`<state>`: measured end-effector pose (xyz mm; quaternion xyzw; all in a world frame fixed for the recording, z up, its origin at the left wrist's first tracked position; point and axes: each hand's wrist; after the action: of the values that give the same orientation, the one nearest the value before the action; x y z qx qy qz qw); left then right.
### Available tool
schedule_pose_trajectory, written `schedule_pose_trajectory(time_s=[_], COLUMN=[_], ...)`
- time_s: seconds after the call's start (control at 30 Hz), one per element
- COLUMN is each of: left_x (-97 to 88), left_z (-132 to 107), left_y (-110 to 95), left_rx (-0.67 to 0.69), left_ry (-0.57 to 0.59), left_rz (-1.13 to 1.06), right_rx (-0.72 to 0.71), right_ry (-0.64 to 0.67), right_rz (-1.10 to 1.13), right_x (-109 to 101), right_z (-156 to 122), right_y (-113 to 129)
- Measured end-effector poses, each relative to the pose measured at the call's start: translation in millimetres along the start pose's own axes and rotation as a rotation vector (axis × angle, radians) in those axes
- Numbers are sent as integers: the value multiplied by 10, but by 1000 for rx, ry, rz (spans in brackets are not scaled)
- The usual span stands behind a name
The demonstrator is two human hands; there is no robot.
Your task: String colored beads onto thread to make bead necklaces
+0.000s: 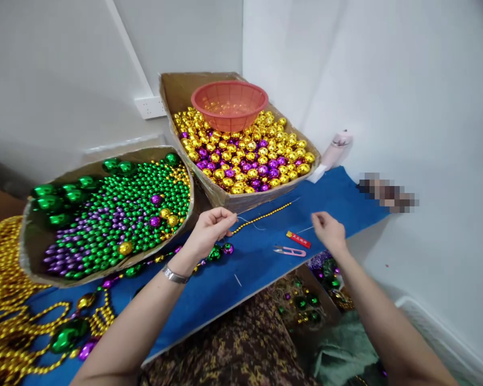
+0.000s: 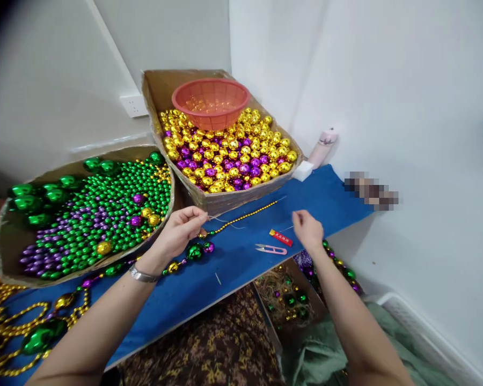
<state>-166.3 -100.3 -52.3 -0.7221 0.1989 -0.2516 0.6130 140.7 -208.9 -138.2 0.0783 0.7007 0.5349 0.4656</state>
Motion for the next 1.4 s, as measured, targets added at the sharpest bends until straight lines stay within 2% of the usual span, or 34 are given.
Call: schedule_pose_trajectory(time_s=[0.1,0.17,0.2,0.23,0.27,0.3,0.37,0.47,0.53,0.6,0.7,0.8,0.87,1.0,1.1,1.23,1.4], left_x=[108,160,166,154,127,87,-2,-45,25,139,263,257,208,121,86,29,-65], left_z=[16,7,-6,-27,-54,-87,-161,-240,-246,-225,-193,-190,-204,-241,-243,-200,-194], left_y=[-4,-4,-3,0,5,12,35,102,169,249,360,431,450,442,433,434,412], left_rx=[-24,-38,-40,-40,-40,-42,-55,-46,-2,10,-69,-115,-129,-160,-175,-188,-194], left_ry=[-38,-51,-55,-59,-64,-63,-14,152,211,203,131,49,25,7,-38,-85,-105], left_rz=[22,23,23,24,28,43,116,182,75,-101,-226,-167,-149,-193,-242,-311,-332], right_rx=[-196,-440,-492,-518,-530,-549,-650,-932,-1077,-1136,-1112,-992,-849,-593,-462,-440,-467], right_ry=[206,559,701,782,800,765,589,384,340,308,273,369,401,290,259,303,347], right_rz=[129,394,467,503,498,457,303,50,-76,-151,-160,-289,-469,-682,-794,-860,-887], right_x=[219,357,407,439,452,446,392,278,239,249,341,469,518,438,355,404,427], right_z=[-363,-588,-674,-736,-775,-793,-794,-797,-822,-838,-790,-587,-340,317,732,982,990], right_y=[488,782,893,973,1025,1054,1076,1132,1204,1263,1220,970,728,274,66,-35,54])
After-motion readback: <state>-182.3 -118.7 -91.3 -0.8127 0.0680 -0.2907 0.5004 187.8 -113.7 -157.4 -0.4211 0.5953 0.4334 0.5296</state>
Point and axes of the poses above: each hand's wrist, its own z-axis towards the middle knuckle, its own x-axis out of the palm, y = z × x, and after that the axes turned 5 degrees about -x, right-handed
